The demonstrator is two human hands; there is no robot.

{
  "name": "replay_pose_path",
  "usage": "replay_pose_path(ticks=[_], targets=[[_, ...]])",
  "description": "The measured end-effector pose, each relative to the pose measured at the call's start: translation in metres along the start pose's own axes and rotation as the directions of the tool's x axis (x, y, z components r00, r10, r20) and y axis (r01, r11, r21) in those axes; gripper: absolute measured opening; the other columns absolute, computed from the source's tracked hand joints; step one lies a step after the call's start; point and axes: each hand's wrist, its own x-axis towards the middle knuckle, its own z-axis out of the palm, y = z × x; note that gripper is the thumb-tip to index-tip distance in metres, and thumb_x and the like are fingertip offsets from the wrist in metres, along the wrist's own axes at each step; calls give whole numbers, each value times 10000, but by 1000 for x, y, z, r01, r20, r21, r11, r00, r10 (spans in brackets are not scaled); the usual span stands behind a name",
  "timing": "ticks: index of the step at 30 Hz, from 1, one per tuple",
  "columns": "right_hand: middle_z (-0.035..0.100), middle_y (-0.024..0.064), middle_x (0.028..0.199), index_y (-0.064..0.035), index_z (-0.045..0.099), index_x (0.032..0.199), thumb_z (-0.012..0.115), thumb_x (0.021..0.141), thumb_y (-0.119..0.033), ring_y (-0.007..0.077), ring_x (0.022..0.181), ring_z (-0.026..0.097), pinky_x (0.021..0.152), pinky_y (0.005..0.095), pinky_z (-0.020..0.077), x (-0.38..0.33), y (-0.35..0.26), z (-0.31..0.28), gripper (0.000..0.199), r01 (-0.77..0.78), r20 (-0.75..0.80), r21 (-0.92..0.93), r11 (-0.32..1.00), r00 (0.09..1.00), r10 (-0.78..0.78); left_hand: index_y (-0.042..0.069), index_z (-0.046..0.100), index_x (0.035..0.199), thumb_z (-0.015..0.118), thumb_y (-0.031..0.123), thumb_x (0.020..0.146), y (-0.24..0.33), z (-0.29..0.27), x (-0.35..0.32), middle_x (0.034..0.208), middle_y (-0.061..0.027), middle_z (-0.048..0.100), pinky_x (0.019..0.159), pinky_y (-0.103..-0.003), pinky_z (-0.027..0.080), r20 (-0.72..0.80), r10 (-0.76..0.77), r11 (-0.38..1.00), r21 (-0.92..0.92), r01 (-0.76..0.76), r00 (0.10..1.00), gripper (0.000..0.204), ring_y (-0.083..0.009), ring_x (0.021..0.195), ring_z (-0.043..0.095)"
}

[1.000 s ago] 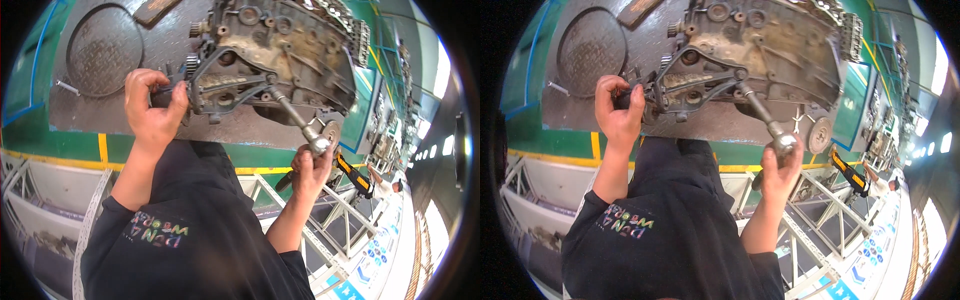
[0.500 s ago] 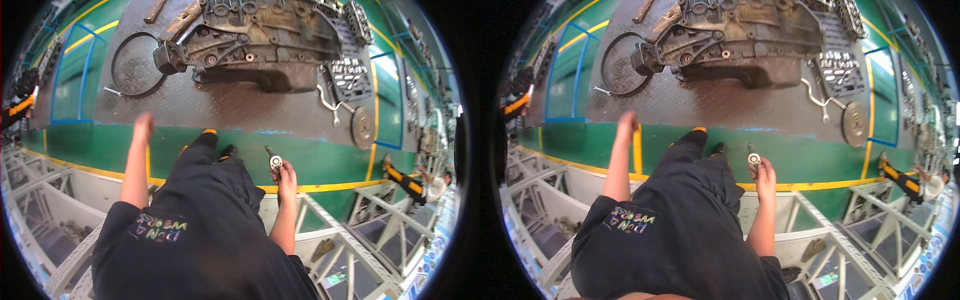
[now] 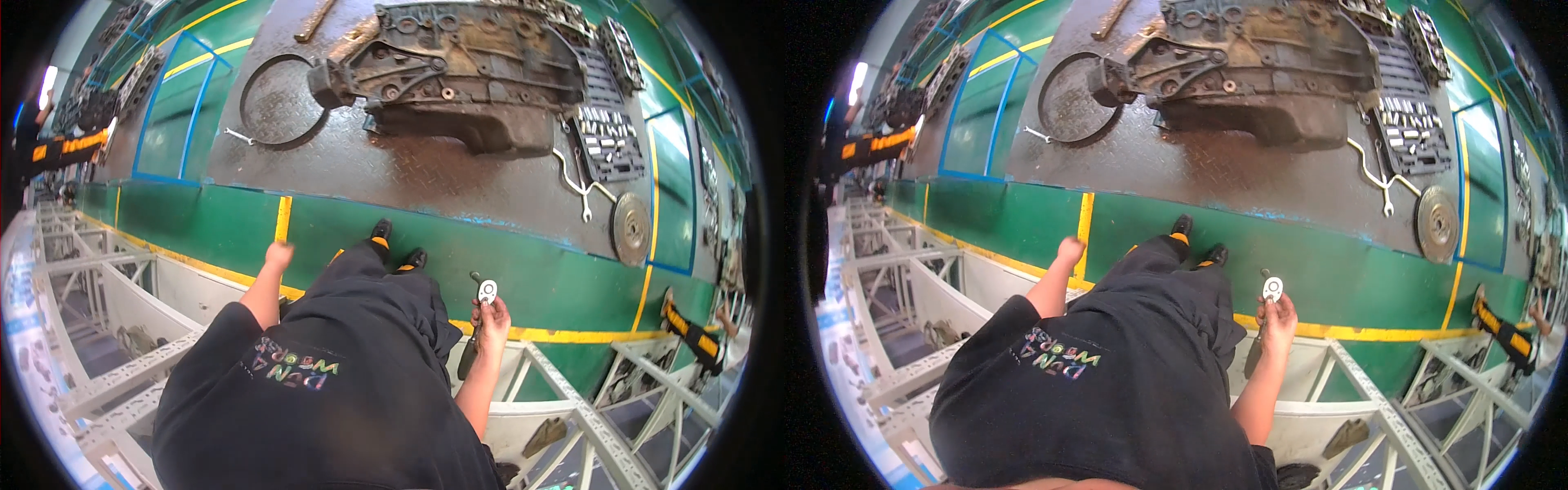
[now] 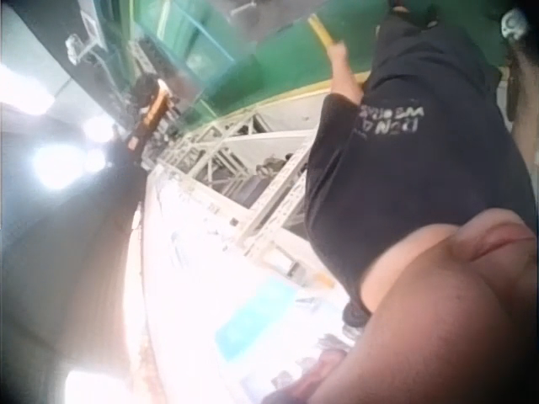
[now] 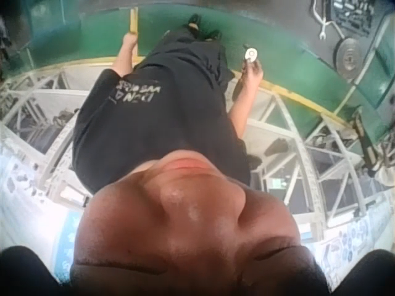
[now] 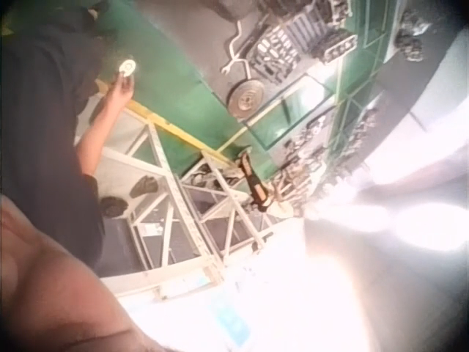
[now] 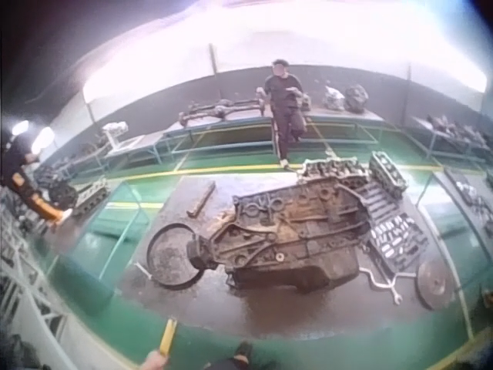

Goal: Disassembling and inspecting an engine block and related mounting brackets on a workbench.

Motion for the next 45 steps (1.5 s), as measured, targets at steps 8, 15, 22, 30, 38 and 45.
replay_pose_path(ticks=[8,15,22,30,38,45], targets=[[652,133,882,62,464,1235,642,908,-18,87,566,487,466,222,376,16,-25,18,381,37,-18,-158,987,999,-40,43,678,982,627,278,836,197,-50,-38,941,-196,694,819,-419,517,-23,477,827,-326,-458,879,281,-360,928,664],[654,97,898,80,465,1272,639,908,8,81,649,528,534,224,407,17,-32,32,409,69,63,-331,941,997,-51,35,698,969,622,316,837,58,-7,-25,951,-220,690,806,-427,534,68,196,967,-179,-182,978,319,-362,914,671],[664,113,1072,82,469,1308,657,887,45,138,976,619,846,246,489,18,-59,58,462,74,111,-440,895,993,-27,-12,700,900,561,321,849,-98,54,-52,930,-244,694,779,-418,568,327,218,949,147,-277,919,365,-363,788,698],[583,10,953,-43,527,1291,713,833,27,87,847,538,762,229,455,39,-174,186,500,455,155,-477,752,886,-437,26,650,932,640,324,887,47,-3,50,705,-71,598,478,-344,454,61,-143,695,-704,144,988,301,-187,522,541],[556,11,830,-23,467,1341,709,903,-114,49,545,434,446,204,310,102,-253,314,508,502,102,-456,735,850,-517,41,584,1026,580,253,981,294,-203,78,771,15,497,669,-238,429,-240,182,208,-938,-276,953,217,-82,690,476],[533,-1,803,-11,454,1316,663,931,-106,38,528,407,442,203,291,120,-252,360,448,400,-39,-530,748,870,-492,27,498,1122,750,229,738,376,-235,38,1034,-124,495,797,-348,420,-742,294,244,-551,-798,602,502,-243,918,494]])
